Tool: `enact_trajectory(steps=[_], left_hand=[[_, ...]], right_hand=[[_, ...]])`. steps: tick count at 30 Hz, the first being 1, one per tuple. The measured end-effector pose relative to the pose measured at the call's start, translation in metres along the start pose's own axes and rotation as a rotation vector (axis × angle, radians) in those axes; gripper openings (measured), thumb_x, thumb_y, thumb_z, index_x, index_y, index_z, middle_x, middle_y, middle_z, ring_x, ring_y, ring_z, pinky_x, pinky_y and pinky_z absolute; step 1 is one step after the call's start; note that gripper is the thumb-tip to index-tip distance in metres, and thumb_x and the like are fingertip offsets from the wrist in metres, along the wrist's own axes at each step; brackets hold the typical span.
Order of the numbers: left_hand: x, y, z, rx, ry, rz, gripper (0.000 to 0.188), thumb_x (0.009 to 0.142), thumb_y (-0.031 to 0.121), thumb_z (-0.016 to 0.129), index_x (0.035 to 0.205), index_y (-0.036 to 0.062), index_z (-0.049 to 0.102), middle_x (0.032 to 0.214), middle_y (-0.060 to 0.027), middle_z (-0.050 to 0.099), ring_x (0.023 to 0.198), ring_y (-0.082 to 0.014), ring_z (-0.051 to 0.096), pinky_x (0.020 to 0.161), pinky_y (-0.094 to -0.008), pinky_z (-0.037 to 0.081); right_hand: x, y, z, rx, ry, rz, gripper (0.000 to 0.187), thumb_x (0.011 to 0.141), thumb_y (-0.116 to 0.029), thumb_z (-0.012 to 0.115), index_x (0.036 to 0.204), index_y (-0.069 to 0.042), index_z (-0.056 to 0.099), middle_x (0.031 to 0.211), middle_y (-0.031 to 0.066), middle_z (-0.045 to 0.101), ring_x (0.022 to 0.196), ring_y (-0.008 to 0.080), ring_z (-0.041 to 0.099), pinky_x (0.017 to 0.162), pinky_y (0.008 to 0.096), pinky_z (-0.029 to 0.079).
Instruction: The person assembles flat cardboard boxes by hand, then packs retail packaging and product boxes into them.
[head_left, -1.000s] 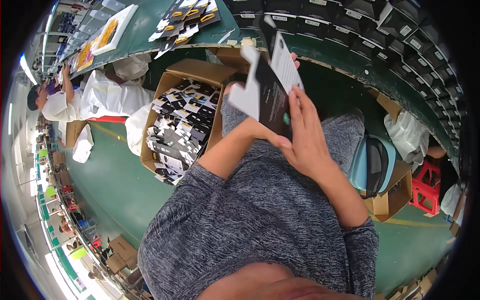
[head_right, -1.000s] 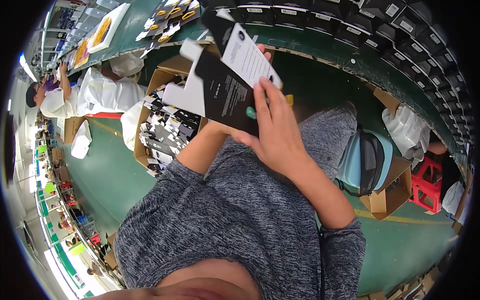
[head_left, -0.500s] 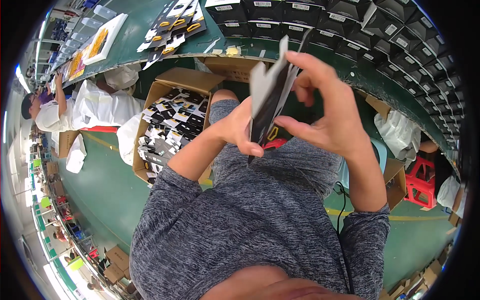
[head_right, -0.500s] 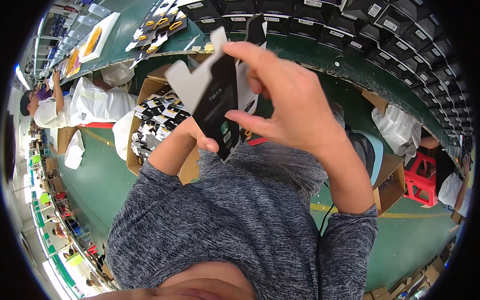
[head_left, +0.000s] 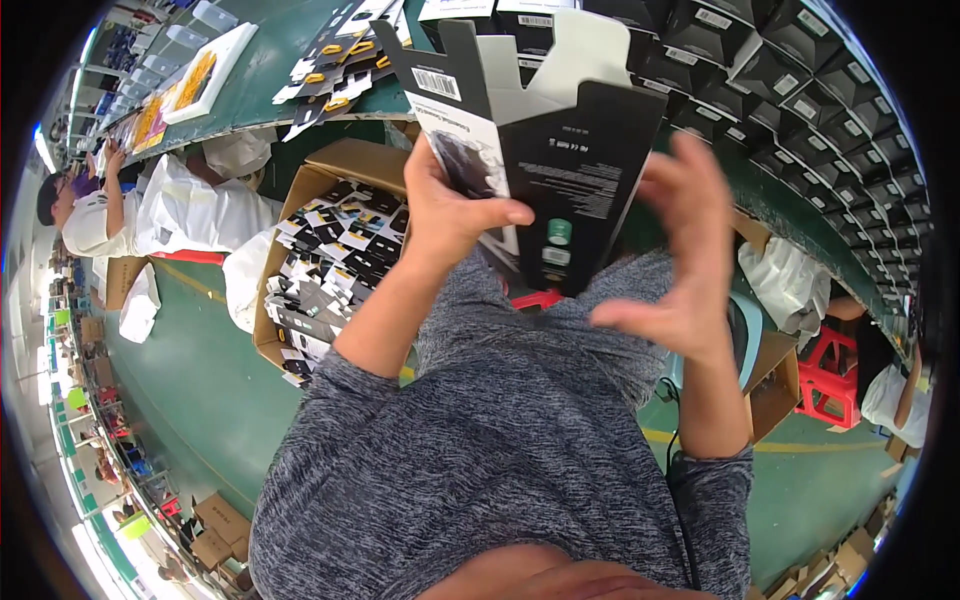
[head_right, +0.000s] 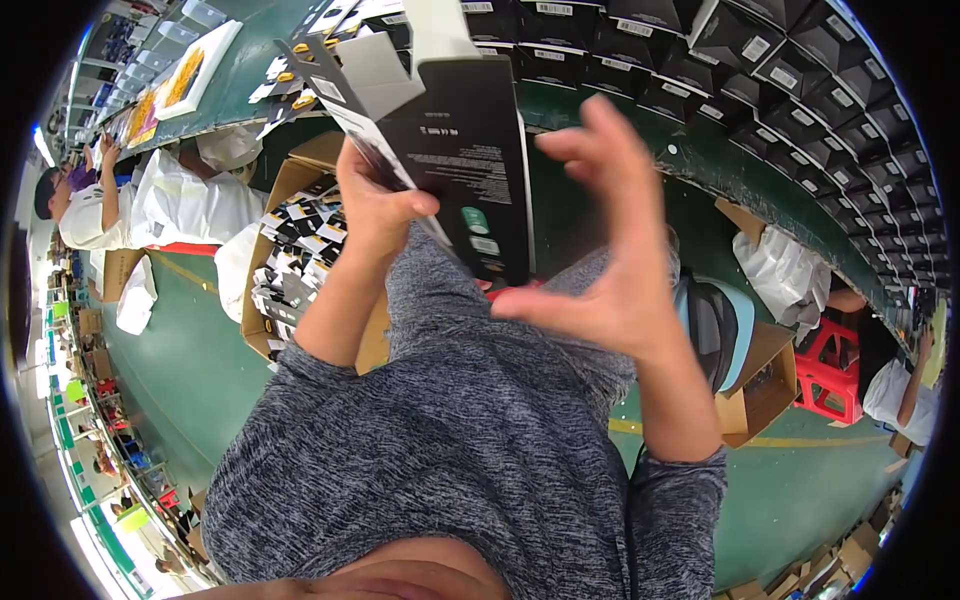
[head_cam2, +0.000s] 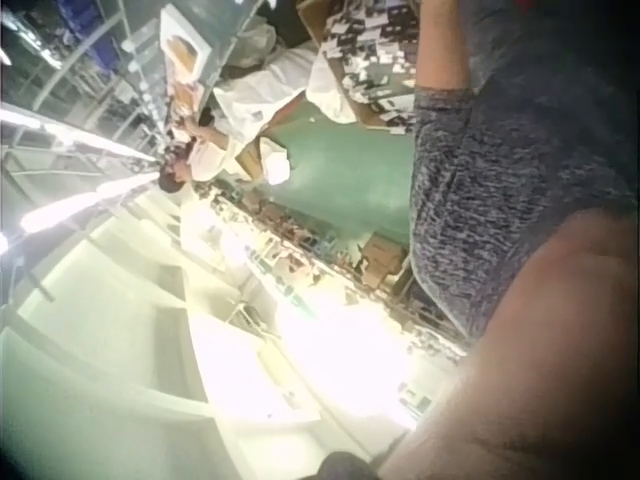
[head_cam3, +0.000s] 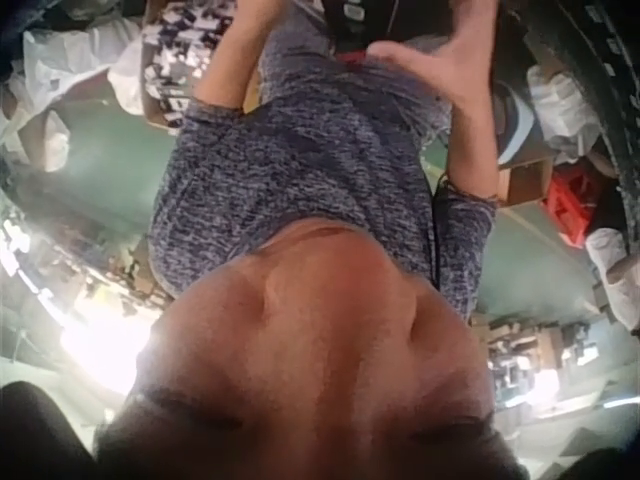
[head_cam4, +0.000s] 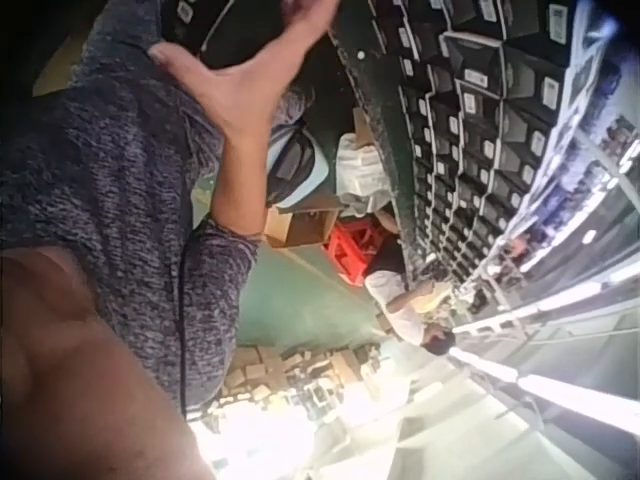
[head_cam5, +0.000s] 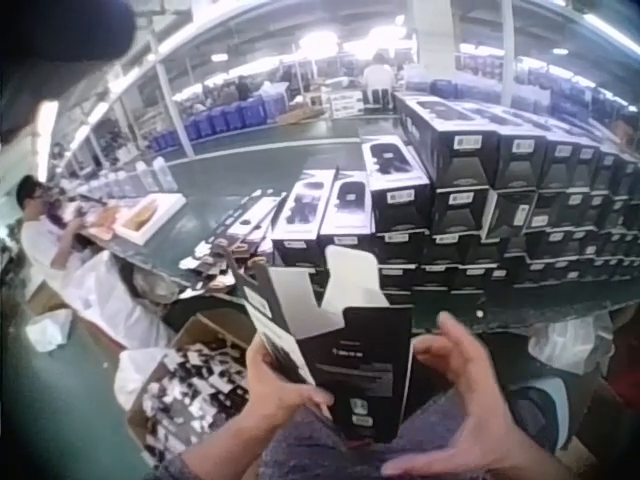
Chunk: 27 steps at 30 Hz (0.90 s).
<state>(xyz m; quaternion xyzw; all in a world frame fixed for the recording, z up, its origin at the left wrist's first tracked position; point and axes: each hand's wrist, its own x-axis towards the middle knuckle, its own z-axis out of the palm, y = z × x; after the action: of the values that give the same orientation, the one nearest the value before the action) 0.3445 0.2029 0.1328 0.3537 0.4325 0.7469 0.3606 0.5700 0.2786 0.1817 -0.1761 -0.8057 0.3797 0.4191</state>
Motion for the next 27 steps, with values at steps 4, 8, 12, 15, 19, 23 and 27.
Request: enact_trajectory(steps=[4,8,12,15,19,23,27], left_hand=[[-0.007,-0.012,0.024,-0.235,-0.114,-0.001,0.131,0.044,0.034,0.103,0.149,0.0012,0.033,0.132,-0.0133,0.061,0.121,-0.023,0.06,0.103,-0.0377,0.048],[-0.008,-0.01,0.031,-0.163,-0.128,0.055,0.162,0.047,0.042,0.102,0.158,0.0105,-0.011,0.153,-0.0186,0.034,0.137,-0.0317,0.046,0.11,-0.0443,0.041],[-0.033,-0.012,0.038,0.112,-0.203,0.191,0.162,0.06,0.036,0.099,0.153,0.0146,-0.032,0.16,-0.0192,0.018,0.146,-0.0327,0.031,0.117,-0.0492,0.031],[-0.031,0.002,0.044,0.032,-0.119,0.129,0.136,0.075,0.01,0.085,0.157,0.0145,-0.024,0.159,-0.0187,0.022,0.145,-0.0315,0.033,0.115,-0.0489,0.036],[-0.032,0.008,0.035,-0.059,-0.277,0.015,0.129,0.073,0.011,0.085,0.159,0.0087,-0.012,0.157,-0.0192,0.026,0.144,-0.0309,0.035,0.116,-0.0461,0.034],[-0.029,0.012,0.032,0.075,-0.392,0.041,0.128,0.066,0.017,0.091,0.158,0.005,0.003,0.153,-0.0185,0.032,0.142,-0.0297,0.037,0.116,-0.0434,0.031],[-0.019,0.02,0.033,0.168,-0.43,0.306,0.128,0.063,0.017,0.093,0.157,0.0084,0.007,0.152,-0.019,0.029,0.137,-0.0326,0.041,0.107,-0.0456,0.044]], right_hand=[[-0.026,0.004,0.02,0.58,-0.435,0.389,0.097,0.074,-0.001,0.079,0.156,-0.004,0.027,0.124,0.0127,0.059,0.101,0.0197,0.065,0.09,0.0348,0.052],[-0.035,0.019,0.038,0.216,-0.099,0.433,0.088,0.077,-0.002,0.071,0.153,-0.003,0.027,0.121,0.0176,0.06,0.106,0.0279,0.065,0.092,0.0391,0.051],[-0.043,0.021,0.053,-0.404,0.047,0.177,0.104,0.067,-0.02,0.089,0.15,0.002,0.03,0.134,0.0236,0.052,0.121,0.0423,0.055,0.102,0.0466,0.045],[-0.049,0.026,0.047,-0.143,-0.028,0.212,0.119,0.063,-0.034,0.094,0.153,0.001,0.025,0.142,0.0216,0.048,0.13,0.037,0.051,0.106,0.0448,0.043],[-0.013,0.024,0.015,0.316,-0.039,0.074,0.125,0.062,-0.037,0.095,0.158,-0.002,0.021,0.154,0.0176,0.038,0.138,0.0319,0.045,0.108,0.0441,0.041],[0.021,0.009,-0.004,0.22,-0.1,-0.137,0.104,0.065,-0.025,0.093,0.151,-0.009,0.037,0.149,0.0153,0.041,0.131,0.0298,0.05,0.1,0.039,0.047],[0.024,0.004,-0.005,0.273,-0.105,-0.113,0.066,0.067,-0.018,0.09,0.121,-0.011,0.054,0.14,0.0154,0.045,0.124,0.0265,0.053,0.09,0.036,0.052]])
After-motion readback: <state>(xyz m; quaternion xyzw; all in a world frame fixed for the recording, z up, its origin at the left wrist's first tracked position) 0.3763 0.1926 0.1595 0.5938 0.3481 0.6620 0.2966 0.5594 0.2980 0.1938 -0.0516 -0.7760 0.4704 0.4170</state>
